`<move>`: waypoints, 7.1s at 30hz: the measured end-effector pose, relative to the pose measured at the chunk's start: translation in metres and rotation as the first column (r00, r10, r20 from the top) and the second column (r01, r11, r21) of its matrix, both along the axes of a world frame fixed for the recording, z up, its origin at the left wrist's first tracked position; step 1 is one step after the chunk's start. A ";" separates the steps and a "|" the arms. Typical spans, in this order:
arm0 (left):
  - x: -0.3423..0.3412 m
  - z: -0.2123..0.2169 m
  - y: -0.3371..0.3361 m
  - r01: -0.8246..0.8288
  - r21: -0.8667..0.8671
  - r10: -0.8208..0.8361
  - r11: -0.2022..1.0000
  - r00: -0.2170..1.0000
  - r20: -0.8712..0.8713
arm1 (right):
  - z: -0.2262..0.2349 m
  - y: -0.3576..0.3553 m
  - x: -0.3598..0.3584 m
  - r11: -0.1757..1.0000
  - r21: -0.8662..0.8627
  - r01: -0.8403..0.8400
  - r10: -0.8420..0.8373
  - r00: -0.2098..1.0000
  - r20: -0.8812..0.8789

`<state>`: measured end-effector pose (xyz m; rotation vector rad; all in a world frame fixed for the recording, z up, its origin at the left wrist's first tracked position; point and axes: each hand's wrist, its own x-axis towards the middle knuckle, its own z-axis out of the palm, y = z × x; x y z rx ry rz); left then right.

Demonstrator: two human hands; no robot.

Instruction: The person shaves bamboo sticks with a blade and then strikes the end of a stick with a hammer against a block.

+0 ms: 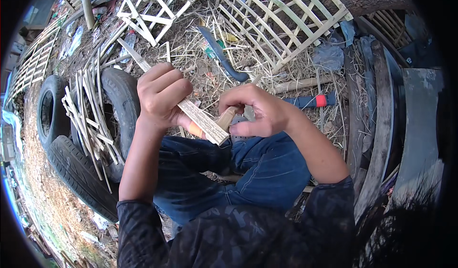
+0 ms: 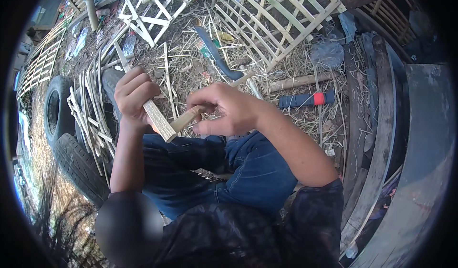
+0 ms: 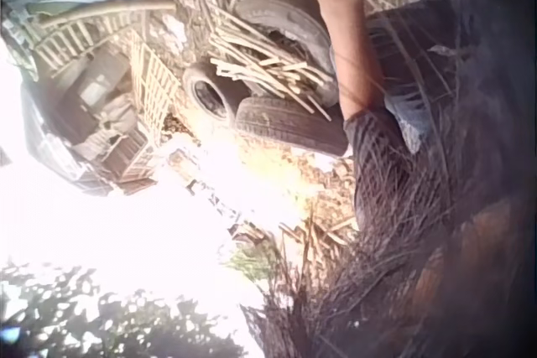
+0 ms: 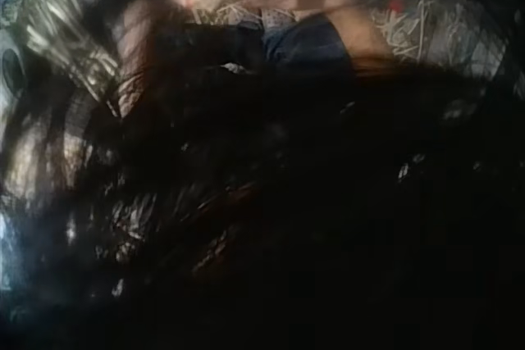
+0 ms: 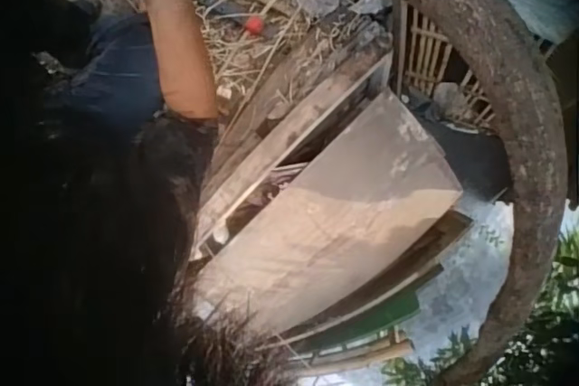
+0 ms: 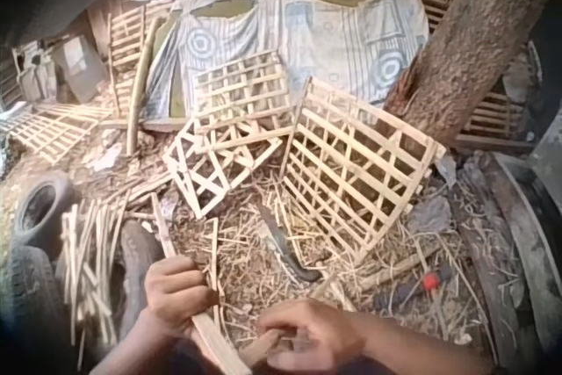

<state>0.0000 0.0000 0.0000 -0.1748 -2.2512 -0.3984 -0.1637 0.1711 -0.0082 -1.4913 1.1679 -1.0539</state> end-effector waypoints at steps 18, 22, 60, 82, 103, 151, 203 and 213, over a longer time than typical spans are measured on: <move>0.010 0.003 0.013 0.224 -0.141 -0.194 0.964 0.961 0.197 | 0.015 0.035 0.009 0.985 -0.140 0.100 -0.161 0.823 -0.544; 0.023 0.011 0.021 0.280 -0.163 -0.235 0.946 0.939 0.252 | 0.020 0.044 0.027 0.996 -0.062 0.060 -0.086 0.785 -0.613; -0.127 -0.350 0.042 0.196 -0.039 -0.086 0.980 0.589 0.804 | -0.347 0.079 -0.108 0.958 -0.056 0.283 -0.174 0.413 -0.894; -0.133 -0.364 0.049 0.118 -0.112 0.036 0.987 0.511 0.859 | -0.341 0.079 -0.108 0.908 -0.297 0.297 -0.378 0.272 -0.885; -0.137 -0.364 0.041 0.138 -0.071 -0.026 0.988 0.602 0.798 | -0.337 0.073 -0.062 0.907 -0.166 0.386 -0.376 0.569 -0.731; -0.132 -0.410 0.047 0.006 0.442 -0.298 0.897 0.749 0.593 | -0.220 -0.099 -0.018 0.979 -0.185 -0.084 -0.029 0.844 -0.535; -0.079 -0.341 0.020 -0.408 0.216 0.248 0.887 0.815 0.523 | -0.181 -0.039 -0.079 0.803 0.160 0.574 -0.518 0.805 -0.289; -0.052 -0.318 0.101 -0.570 0.528 0.034 0.630 0.699 0.714 | -0.338 0.072 -0.033 0.712 0.123 0.691 -0.629 0.707 -0.323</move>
